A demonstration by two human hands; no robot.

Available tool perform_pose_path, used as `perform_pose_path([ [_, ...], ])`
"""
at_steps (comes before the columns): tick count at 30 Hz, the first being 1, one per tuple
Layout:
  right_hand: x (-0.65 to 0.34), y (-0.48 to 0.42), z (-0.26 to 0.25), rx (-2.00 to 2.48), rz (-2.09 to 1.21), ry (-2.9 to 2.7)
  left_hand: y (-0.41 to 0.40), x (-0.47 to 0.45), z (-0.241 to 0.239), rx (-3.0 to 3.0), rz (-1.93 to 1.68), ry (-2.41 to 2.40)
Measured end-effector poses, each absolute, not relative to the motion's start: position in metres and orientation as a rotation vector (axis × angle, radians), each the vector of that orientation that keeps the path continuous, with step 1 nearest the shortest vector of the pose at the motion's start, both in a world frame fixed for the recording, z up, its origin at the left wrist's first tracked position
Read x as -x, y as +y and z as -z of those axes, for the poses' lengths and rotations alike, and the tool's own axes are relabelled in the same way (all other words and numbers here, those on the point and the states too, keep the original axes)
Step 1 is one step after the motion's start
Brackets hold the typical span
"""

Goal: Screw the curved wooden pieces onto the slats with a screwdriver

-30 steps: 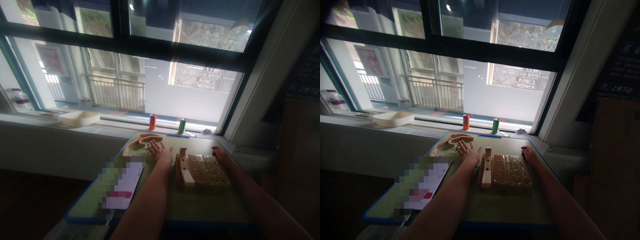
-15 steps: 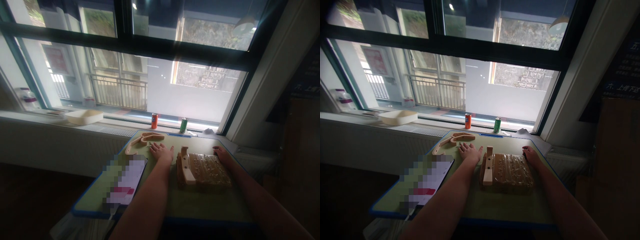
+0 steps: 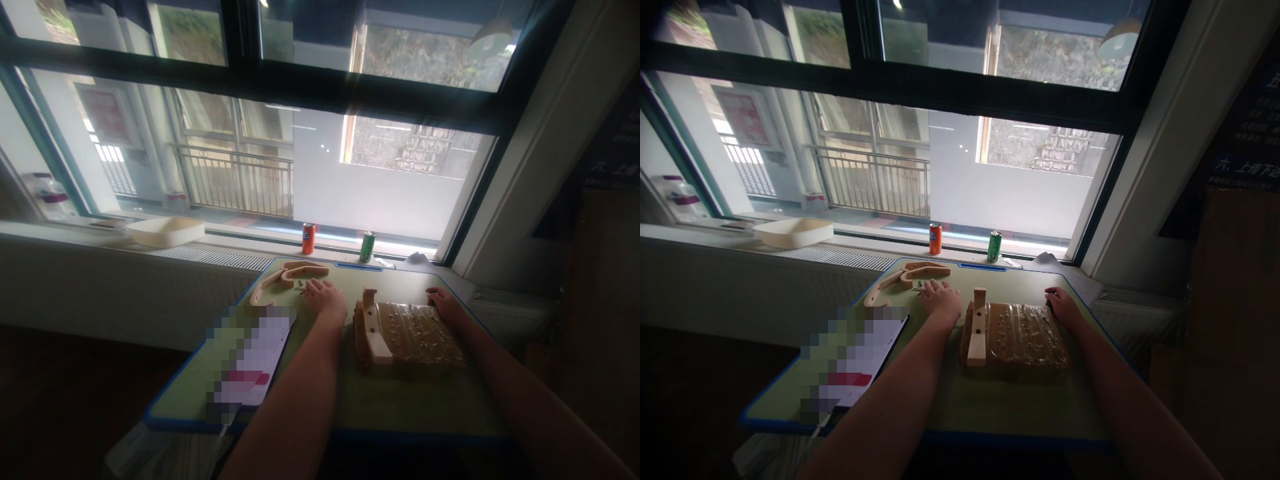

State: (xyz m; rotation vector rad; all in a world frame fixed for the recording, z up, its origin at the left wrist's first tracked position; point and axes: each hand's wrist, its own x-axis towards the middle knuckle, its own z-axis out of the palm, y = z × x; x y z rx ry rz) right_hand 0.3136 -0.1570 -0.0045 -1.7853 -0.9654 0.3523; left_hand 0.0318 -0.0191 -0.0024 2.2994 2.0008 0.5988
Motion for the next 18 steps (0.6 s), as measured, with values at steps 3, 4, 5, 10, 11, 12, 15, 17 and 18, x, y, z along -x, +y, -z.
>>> perform_pose_path([
  [3,-0.315,-0.157,0.008,1.789,-0.32,-0.981,-0.019,-0.033,0.005,-2.247,-0.569,2.031],
  [4,-0.315,-0.158,0.008,1.788,-0.297,-0.987,-0.02,-0.033,0.005,-2.242,-0.565,2.032],
  [5,-0.314,-0.159,0.008,1.786,-0.27,-0.995,-0.021,-0.032,0.005,-2.24,-0.568,2.031],
  [10,-0.295,-0.15,-0.014,1.739,-0.071,-1.148,-0.025,-0.029,0.004,-2.243,-0.643,2.013],
  [11,-0.287,-0.142,-0.023,1.721,-0.022,-1.219,-0.025,-0.029,0.004,-2.25,-0.662,2.003],
  [12,-0.278,-0.132,-0.034,1.703,0.024,-1.308,-0.025,-0.03,0.004,-2.248,-0.665,2.008],
  [15,-0.24,-0.089,-0.068,1.653,0.046,-1.688,-0.022,-0.033,0.007,-2.21,-0.692,1.965],
  [17,-0.21,-0.052,-0.089,1.64,-0.014,-1.947,-0.02,-0.034,0.011,-2.122,-0.781,1.909],
  [18,-0.195,-0.033,-0.097,1.64,-0.032,-2.045,-0.019,-0.035,0.014,-2.073,-0.848,1.859],
])
